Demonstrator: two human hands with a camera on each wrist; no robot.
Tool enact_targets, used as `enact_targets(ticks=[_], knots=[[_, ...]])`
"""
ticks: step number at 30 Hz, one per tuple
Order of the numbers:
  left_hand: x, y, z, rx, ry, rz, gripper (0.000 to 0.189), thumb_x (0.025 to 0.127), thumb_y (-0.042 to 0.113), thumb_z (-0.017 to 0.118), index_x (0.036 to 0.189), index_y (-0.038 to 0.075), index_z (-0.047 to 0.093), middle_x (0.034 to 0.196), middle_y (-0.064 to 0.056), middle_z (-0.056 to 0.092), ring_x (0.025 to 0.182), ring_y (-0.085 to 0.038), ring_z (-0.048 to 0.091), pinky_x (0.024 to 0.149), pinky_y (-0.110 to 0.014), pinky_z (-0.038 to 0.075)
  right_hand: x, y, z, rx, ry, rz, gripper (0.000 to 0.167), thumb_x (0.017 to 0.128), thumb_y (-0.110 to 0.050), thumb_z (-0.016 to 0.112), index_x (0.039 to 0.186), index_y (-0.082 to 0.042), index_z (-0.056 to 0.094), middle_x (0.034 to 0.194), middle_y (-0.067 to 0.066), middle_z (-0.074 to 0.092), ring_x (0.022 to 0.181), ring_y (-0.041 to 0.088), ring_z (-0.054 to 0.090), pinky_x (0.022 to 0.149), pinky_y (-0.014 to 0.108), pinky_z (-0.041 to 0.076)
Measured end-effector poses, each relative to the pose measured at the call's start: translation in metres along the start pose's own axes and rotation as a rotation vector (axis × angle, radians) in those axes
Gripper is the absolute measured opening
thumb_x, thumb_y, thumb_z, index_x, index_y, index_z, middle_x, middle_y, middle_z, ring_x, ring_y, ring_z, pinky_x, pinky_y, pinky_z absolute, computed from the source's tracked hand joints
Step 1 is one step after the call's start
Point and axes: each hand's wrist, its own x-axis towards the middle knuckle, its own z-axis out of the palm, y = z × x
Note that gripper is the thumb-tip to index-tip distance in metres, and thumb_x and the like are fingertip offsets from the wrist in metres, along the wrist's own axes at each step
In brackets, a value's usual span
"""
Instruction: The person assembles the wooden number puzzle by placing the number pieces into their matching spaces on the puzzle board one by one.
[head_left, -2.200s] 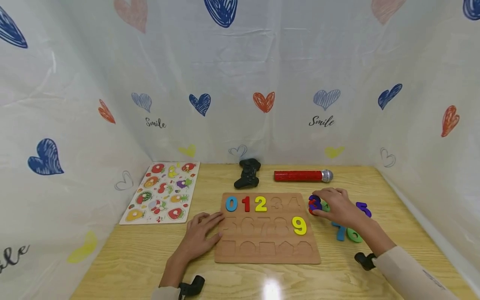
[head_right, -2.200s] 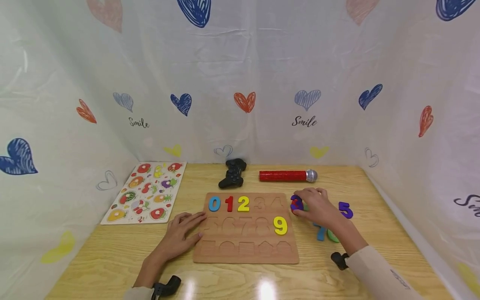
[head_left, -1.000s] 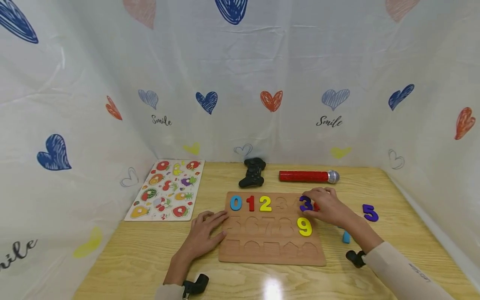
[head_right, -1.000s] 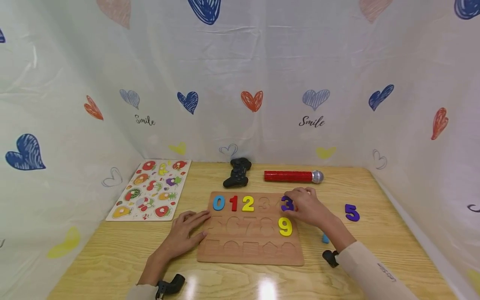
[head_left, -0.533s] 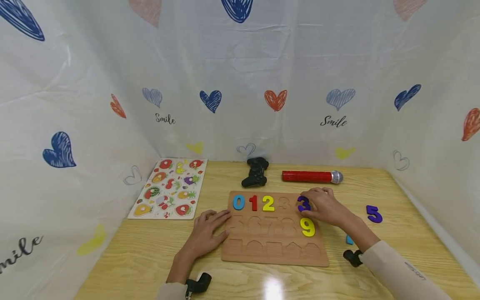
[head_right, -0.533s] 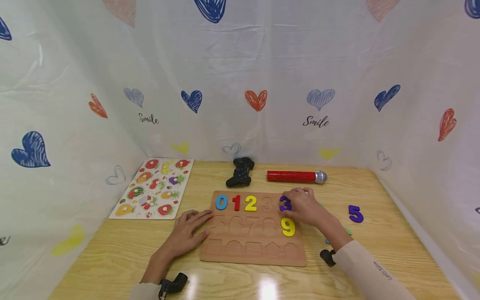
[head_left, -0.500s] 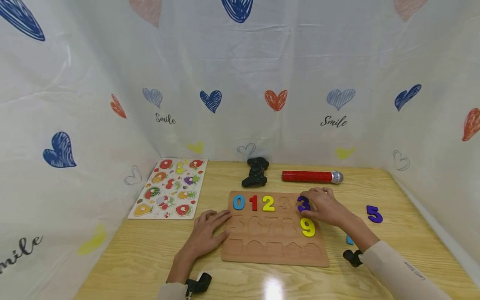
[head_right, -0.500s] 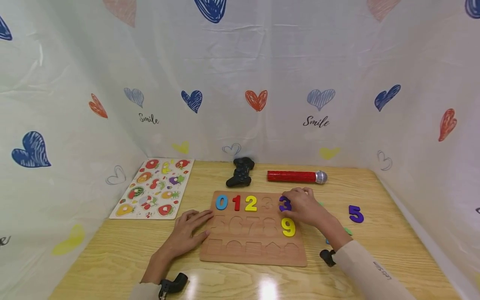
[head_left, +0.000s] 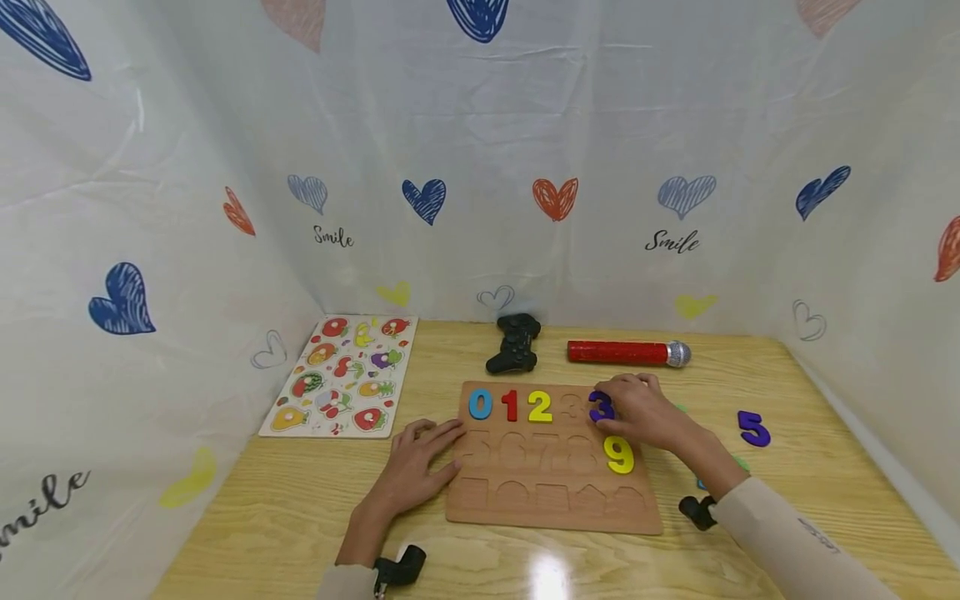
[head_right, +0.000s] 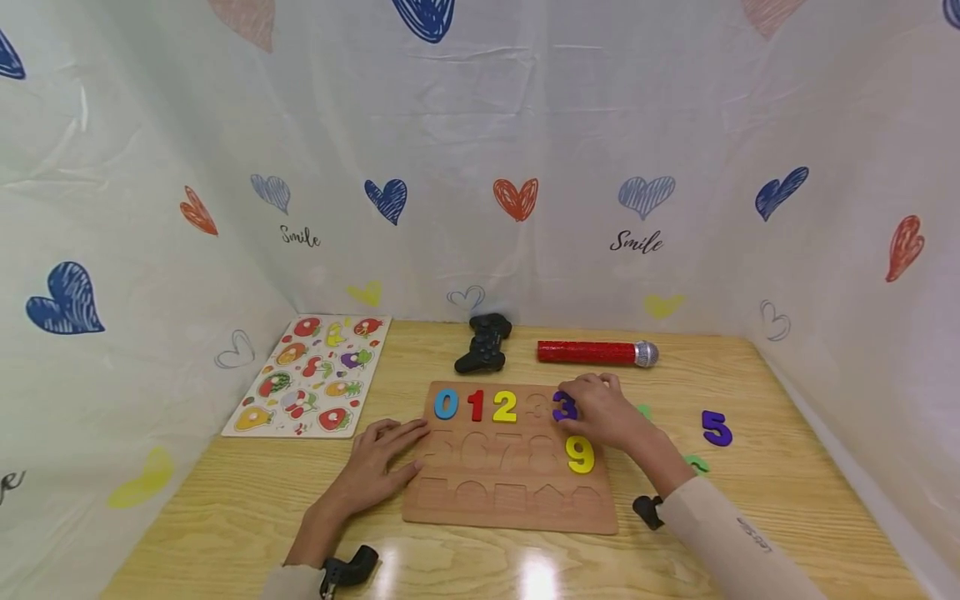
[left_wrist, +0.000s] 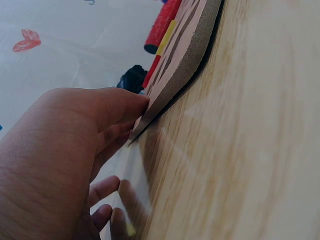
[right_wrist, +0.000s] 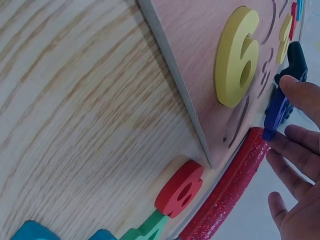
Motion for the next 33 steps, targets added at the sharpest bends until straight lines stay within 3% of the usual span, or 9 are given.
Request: enact_targets(ticks=[33], knots=[[0.000,0.002,-0.002,0.012,-0.002,0.011,0.051,0.097,0.041,0.061,0.144,0.021,0.058,0.150,0.004,0.050,0.129,-0.030,0.040,0.099,-0.057,0.028,0.024,-0.011,0.016,-0.006,-0.028,-0.029,0.053,0.085,-0.031,0.082,0.125,-0.002,0.066,0.116,0.012,0.069,0.117,0.040,0.054,0.095,0.065,0.029]])
